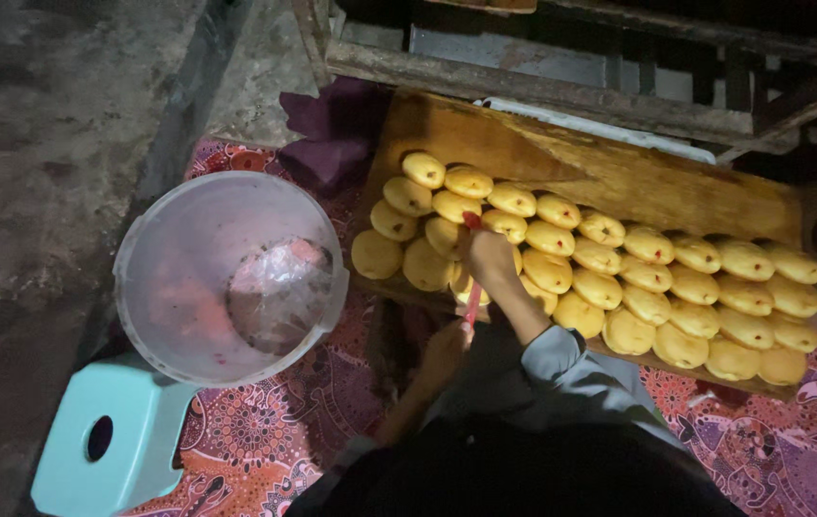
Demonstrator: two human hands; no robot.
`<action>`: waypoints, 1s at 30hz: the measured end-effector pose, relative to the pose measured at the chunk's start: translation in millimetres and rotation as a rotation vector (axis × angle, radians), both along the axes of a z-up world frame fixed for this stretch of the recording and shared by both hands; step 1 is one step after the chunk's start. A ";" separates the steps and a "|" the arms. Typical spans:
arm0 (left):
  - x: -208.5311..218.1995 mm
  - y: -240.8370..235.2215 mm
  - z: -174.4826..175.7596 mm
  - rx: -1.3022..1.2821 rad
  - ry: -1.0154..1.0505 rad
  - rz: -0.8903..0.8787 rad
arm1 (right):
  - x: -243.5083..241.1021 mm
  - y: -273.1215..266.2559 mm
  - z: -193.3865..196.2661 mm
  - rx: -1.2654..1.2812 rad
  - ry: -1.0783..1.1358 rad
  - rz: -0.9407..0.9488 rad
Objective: The person fills rows of small pastries on a wooden board using two different piping bags. First, a brown filling is applied to each pastry, followed by a red filling. The person works systematically across the board, handling each pastry individually.
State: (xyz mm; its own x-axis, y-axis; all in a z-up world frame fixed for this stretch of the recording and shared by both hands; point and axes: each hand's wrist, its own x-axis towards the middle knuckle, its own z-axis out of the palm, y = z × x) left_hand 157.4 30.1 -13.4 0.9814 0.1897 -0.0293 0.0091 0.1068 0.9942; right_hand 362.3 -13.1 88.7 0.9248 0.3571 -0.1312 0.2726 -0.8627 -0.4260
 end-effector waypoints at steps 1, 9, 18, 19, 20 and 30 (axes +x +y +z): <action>-0.3 -1.6 5.1 0.048 -0.050 0.033 | -0.1 0.5 -0.1 -0.015 0.008 0.014; -4.1 0.0 77.1 0.118 0.115 0.014 | 23.2 1.6 -39.2 -0.089 -0.073 0.176; -5.7 -3.8 79.1 0.063 0.108 0.039 | 49.3 6.5 -76.2 0.013 0.004 0.105; -6.9 -4.8 77.8 0.031 0.112 0.050 | 49.1 6.0 -76.2 0.054 0.025 0.071; -7.8 -5.4 77.1 0.057 0.125 0.047 | 48.7 5.7 -75.5 0.095 0.045 0.037; -15.1 -13.5 80.4 0.037 0.107 0.080 | 43.8 5.3 -59.5 0.155 0.198 -0.081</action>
State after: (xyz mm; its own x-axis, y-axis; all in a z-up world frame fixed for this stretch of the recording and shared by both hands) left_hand 142.3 16.6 66.9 0.9546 0.2706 -0.1243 0.1079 0.0747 0.9914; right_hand 406.1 -7.8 29.2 0.9129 0.3126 -0.2624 0.1031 -0.7987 -0.5928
